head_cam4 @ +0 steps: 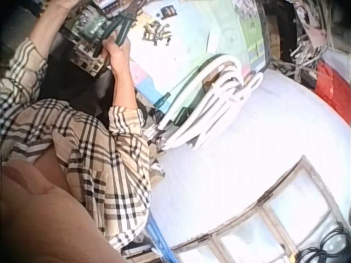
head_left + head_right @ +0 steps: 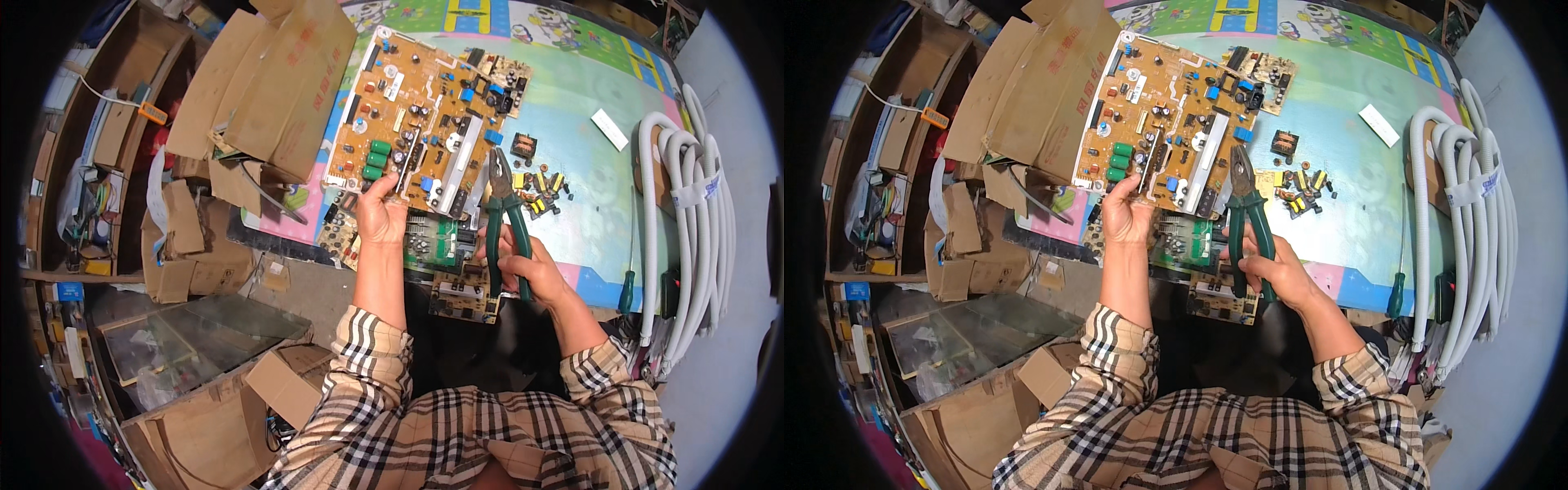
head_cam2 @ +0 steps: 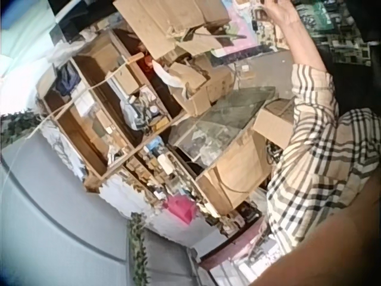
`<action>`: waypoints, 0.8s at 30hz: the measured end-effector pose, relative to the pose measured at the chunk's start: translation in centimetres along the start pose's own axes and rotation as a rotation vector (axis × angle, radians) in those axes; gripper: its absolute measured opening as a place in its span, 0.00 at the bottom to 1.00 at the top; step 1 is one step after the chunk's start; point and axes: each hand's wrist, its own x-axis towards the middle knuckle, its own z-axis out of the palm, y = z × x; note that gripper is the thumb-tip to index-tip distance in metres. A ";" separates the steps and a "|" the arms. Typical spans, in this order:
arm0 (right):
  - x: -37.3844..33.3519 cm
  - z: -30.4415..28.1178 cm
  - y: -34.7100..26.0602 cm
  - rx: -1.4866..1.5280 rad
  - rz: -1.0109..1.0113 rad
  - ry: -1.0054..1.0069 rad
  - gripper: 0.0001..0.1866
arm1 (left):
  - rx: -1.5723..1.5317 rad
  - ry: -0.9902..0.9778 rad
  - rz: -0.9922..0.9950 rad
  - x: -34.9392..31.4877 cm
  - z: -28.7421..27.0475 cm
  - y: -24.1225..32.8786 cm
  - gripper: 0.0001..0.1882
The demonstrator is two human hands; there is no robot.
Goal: The person disassembles circuit boards by removing components using pliers and a screwdriver. They flip the boards over to access different sides and place removed parts on the table.
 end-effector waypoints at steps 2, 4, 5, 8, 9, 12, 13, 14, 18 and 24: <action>-0.3 0.5 -0.6 -0.013 -0.017 0.056 0.29 | -0.004 0.010 -0.030 -0.5 0.2 -0.2 0.18; -0.4 0.5 -1.0 -0.019 -0.036 0.082 0.29 | -0.003 -0.005 -0.032 -0.9 0.8 -0.3 0.18; -0.5 0.4 -1.1 -0.017 -0.042 0.081 0.28 | -0.006 0.004 -0.039 -0.9 0.6 -0.5 0.18; -0.8 0.0 -1.4 -0.023 -0.042 0.100 0.27 | 0.023 0.004 -0.102 -1.5 1.7 -0.7 0.19; -0.9 0.1 -1.4 -0.024 -0.033 0.104 0.27 | 0.015 0.005 -0.106 -1.6 1.8 -0.7 0.19; -0.8 0.3 -1.3 -0.057 -0.044 0.102 0.27 | -0.027 -0.002 -0.135 -1.5 1.4 -0.7 0.19; -0.8 0.1 -1.0 -0.059 -0.049 0.099 0.27 | -0.051 -0.009 -0.157 -1.2 0.9 -0.7 0.19; -0.7 -0.2 -0.7 -0.060 -0.053 0.095 0.26 | -0.076 -0.016 -0.178 -1.1 0.7 -0.6 0.19; -0.8 0.0 -0.8 -0.079 -0.075 0.113 0.22 | -0.074 0.005 -0.161 -1.2 1.3 -1.0 0.18; -0.4 0.2 -0.6 -0.233 0.054 0.131 0.16 | -0.070 0.048 -0.158 -1.3 1.0 -1.1 0.18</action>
